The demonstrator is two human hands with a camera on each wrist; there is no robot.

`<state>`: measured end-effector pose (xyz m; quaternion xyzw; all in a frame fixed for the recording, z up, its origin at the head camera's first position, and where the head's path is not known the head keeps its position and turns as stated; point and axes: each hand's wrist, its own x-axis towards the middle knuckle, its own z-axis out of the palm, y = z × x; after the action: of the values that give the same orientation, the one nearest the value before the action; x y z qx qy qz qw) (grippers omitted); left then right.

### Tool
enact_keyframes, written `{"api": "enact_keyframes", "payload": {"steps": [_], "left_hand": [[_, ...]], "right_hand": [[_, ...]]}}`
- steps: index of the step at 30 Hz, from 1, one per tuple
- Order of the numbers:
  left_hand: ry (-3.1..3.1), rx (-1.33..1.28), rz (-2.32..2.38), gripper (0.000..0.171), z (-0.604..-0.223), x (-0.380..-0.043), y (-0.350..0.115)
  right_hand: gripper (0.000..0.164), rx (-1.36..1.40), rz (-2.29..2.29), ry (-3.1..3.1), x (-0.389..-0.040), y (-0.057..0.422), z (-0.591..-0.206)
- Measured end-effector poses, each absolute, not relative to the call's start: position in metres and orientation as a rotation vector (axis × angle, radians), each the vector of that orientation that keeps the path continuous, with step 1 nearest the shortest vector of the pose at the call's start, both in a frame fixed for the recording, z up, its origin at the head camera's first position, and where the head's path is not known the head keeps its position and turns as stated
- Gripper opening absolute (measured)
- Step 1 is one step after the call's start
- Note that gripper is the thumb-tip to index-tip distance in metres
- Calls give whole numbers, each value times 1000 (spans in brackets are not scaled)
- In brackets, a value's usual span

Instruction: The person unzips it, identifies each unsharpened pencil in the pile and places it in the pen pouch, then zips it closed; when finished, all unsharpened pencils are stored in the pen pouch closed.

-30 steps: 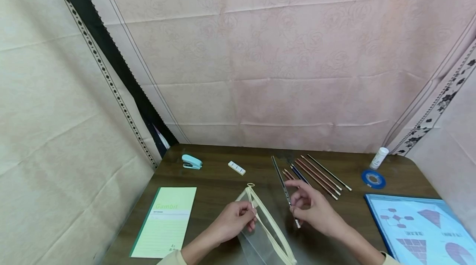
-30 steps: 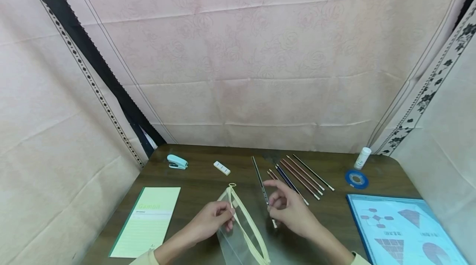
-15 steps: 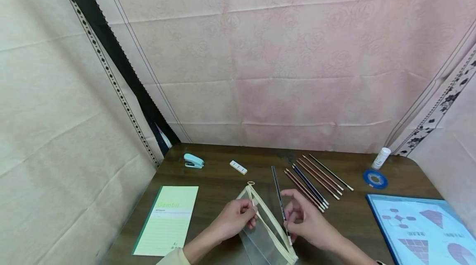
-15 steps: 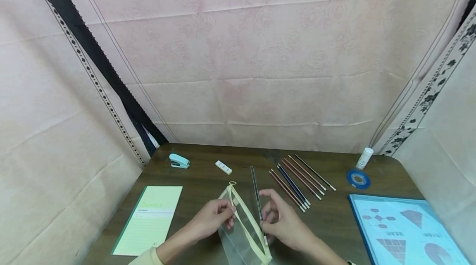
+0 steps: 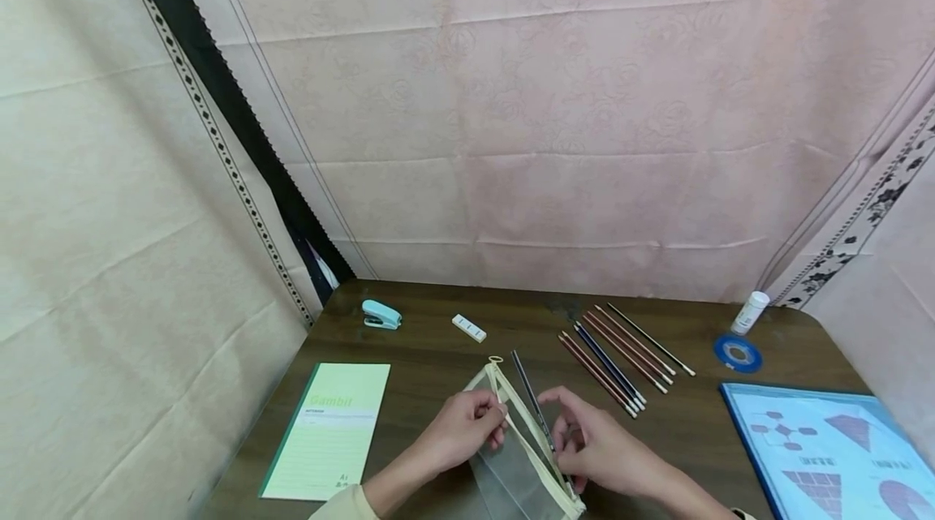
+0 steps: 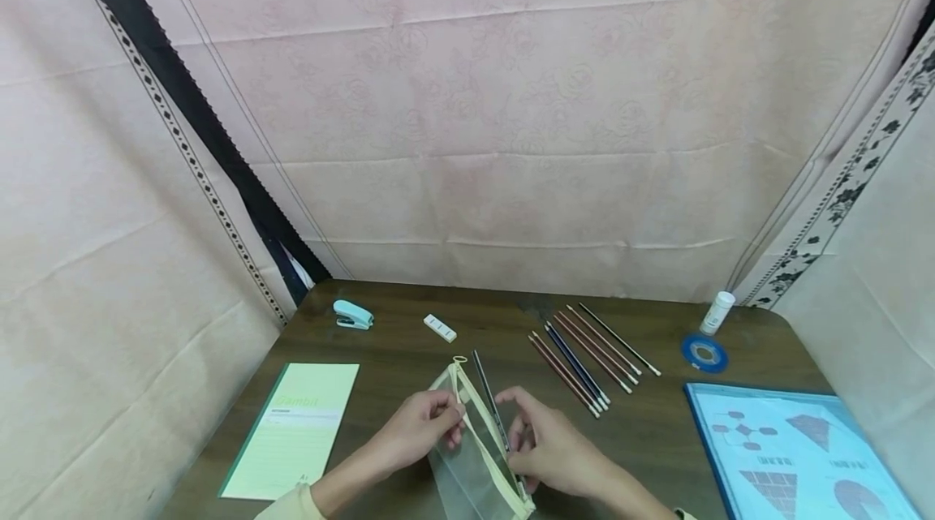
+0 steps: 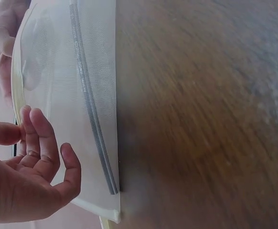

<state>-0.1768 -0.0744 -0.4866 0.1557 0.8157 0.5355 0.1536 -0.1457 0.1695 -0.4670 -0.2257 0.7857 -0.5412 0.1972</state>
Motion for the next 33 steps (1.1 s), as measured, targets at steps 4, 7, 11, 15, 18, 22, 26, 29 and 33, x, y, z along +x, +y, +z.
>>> {"api": "enact_keyframes", "payload": {"steps": [4,7,11,15,18,22,26,29,33], "left_hand": [[2293,442,1566,25,-488,-179,-72],[2271,429,1576,25,-488,-179,-72],[2264,413,1591,24,-487,-179,-71],[2260,401,1628,26,-486,-179,-69],[2272,381,1636,27,-484,-178,-67],[2271,355,1647,26,-484,-177,-66],[2265,340,1654,26,-487,-177,-66],[2265,341,1656,27,-487,-176,-66],[2260,361,1667,26,-487,-176,-66]], "right_hand": [[64,-627,-1496,2179,-146,168,-467],[63,-619,-1460,2181,-147,167,-467],[63,-604,-1407,2191,-149,167,-467],[62,-600,-1356,2231,-150,166,-468],[61,-605,-1321,2270,-151,165,-470],[62,-611,-1290,2317,-151,164,-472],[61,-613,-1244,2341,-151,164,-472],[60,-612,-1216,2344,-151,164,-474],[60,-626,-1207,2358,-152,163,-477]]}}
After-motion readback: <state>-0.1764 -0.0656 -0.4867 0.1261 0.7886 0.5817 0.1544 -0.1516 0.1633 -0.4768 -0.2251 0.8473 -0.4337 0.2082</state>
